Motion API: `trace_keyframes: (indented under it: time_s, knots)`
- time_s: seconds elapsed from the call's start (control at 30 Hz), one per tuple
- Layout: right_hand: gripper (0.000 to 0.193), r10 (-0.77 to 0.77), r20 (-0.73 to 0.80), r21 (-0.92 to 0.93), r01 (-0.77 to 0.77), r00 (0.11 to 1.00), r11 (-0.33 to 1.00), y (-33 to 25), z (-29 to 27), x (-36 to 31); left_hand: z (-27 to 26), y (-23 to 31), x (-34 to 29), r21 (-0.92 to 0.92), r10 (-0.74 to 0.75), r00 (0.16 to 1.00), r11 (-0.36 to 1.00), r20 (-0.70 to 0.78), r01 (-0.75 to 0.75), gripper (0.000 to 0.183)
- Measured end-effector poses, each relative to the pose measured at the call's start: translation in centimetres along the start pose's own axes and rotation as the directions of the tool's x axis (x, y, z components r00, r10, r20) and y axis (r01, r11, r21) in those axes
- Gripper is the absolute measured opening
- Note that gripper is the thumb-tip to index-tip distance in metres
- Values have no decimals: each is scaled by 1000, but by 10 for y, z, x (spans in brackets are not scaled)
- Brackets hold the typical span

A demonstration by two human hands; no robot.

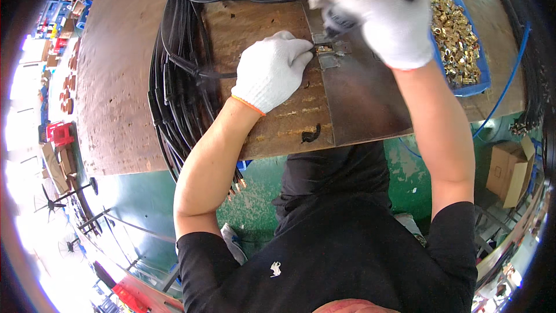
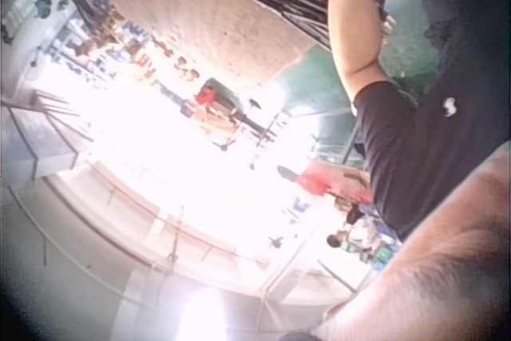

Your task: The person assembles electrical wiring harnesses by attaching metal connectors to the ends of black cables and securing them with an electric screwdriver.

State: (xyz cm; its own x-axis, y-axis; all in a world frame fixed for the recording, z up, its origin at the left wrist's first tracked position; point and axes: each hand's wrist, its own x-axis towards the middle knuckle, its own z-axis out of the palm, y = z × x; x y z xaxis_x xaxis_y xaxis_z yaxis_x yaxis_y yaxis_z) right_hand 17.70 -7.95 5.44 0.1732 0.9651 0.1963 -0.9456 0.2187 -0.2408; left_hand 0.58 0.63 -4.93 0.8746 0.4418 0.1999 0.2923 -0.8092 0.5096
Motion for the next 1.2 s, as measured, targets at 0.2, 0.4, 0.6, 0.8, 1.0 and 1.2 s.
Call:
trace_keyframes:
  time_s: [0.2,0.4,0.6,0.8,1.0,1.2]
  knots:
    - [16,-449,81,-905,255,890,341,-108,19,-18,-22,17,-9,112,31,1000,993,0,-31,20]
    - [31,-631,-437,-821,-571,642,-14,-202,-22,-57,-35,19,-13,-40,40,999,998,-22,-41,23]
    - [44,-628,-342,-602,-676,699,-425,-237,-65,-82,-30,21,-7,-106,46,998,993,-43,-51,21]
    - [46,-535,224,-505,-373,815,-779,-156,-41,-80,-40,24,-9,-113,48,997,992,-59,-55,20]
    - [34,-23,-358,-932,-358,934,-51,-3,-17,-88,-46,29,-11,-71,71,992,994,-100,-78,19]
    - [22,-184,-173,-978,-146,968,150,21,-54,-88,-57,37,-9,-60,126,988,989,-94,-132,23]
